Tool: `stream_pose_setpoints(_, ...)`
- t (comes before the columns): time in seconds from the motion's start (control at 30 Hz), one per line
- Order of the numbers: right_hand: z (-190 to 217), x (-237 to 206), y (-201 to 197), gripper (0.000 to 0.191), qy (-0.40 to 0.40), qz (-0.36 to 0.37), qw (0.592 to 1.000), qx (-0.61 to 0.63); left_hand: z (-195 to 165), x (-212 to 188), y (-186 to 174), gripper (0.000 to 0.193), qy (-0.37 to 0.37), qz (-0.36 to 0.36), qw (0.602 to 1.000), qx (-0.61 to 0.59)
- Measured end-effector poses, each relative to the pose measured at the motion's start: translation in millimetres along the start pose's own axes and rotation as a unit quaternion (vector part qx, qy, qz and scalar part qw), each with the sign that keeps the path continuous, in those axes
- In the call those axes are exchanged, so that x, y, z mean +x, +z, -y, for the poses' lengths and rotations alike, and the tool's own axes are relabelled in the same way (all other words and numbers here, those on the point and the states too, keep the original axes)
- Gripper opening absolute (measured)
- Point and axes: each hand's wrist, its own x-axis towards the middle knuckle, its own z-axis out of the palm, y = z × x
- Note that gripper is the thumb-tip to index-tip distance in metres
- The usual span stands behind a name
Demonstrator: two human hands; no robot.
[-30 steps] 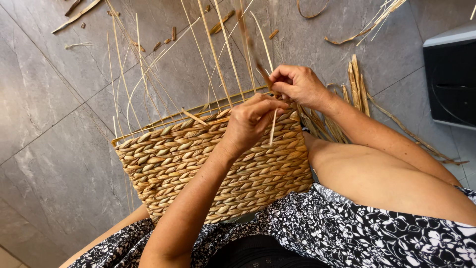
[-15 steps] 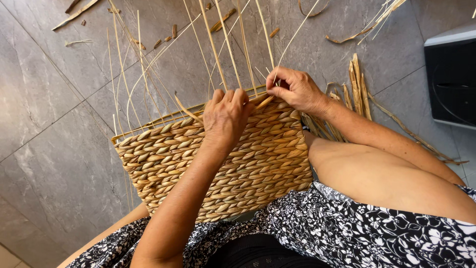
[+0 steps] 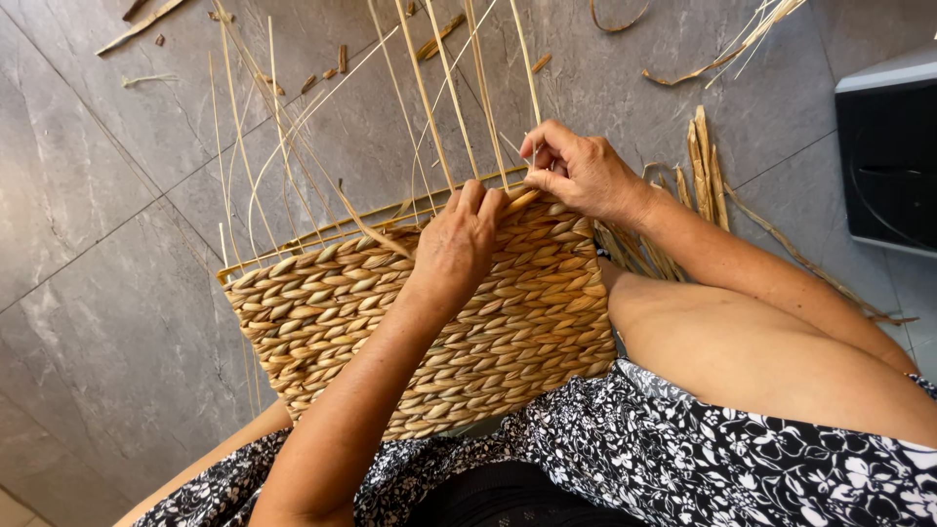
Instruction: The person sits on the floor with a partially woven water hyacinth basket on their lap and finishes its rim. They bend the upright warp strands over the metal frame, tuck and weave them back into the woven body by hand, and pull each strand tight to lock the border in place.
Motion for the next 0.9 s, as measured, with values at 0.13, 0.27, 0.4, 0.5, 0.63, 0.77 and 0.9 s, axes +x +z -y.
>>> stream_pose_setpoints(0.13, 1, -4, -9, 0.008, 0.042, -0.05, 0.997, 0.047, 13, 3, -5, 0.032, -0.057, 0.062, 0.996, -0.025)
stream_pose_setpoints(0.27, 3, -6, -6, 0.018, -0.082, 0.004, 0.996, 0.027, 29, 3, -42, 0.017, -0.056, 0.046, 0.996, -0.056)
stream_pose_setpoints(0.4, 5, 1, 3, 0.016, -0.124, 0.034, 0.991, -0.02, 19, 8, -85, 0.017, -0.007, -0.024, 0.999, -0.04)
stream_pose_setpoints(0.5, 5, 5, 4, 0.01, -0.131, 0.014, 0.99, -0.047, 5, 6, -111, 0.016, 0.056, -0.218, 0.973, 0.042)
stream_pose_setpoints(0.63, 7, 5, 3, 0.01, -0.104, 0.005, 0.994, -0.039, -16, -5, -108, 0.02, 0.063, -0.269, 0.96, -0.037)
stream_pose_setpoints(0.77, 11, 5, 2, 0.013, -0.083, 0.017, 0.996, -0.023, -11, 28, -55, 0.021, -0.035, -0.099, 0.982, -0.155)
stream_pose_setpoints(0.9, 14, 6, 2, 0.013, 0.026, 0.058, 0.997, 0.033, 23, 67, -15, 0.029, -0.306, 0.129, 0.808, -0.488)
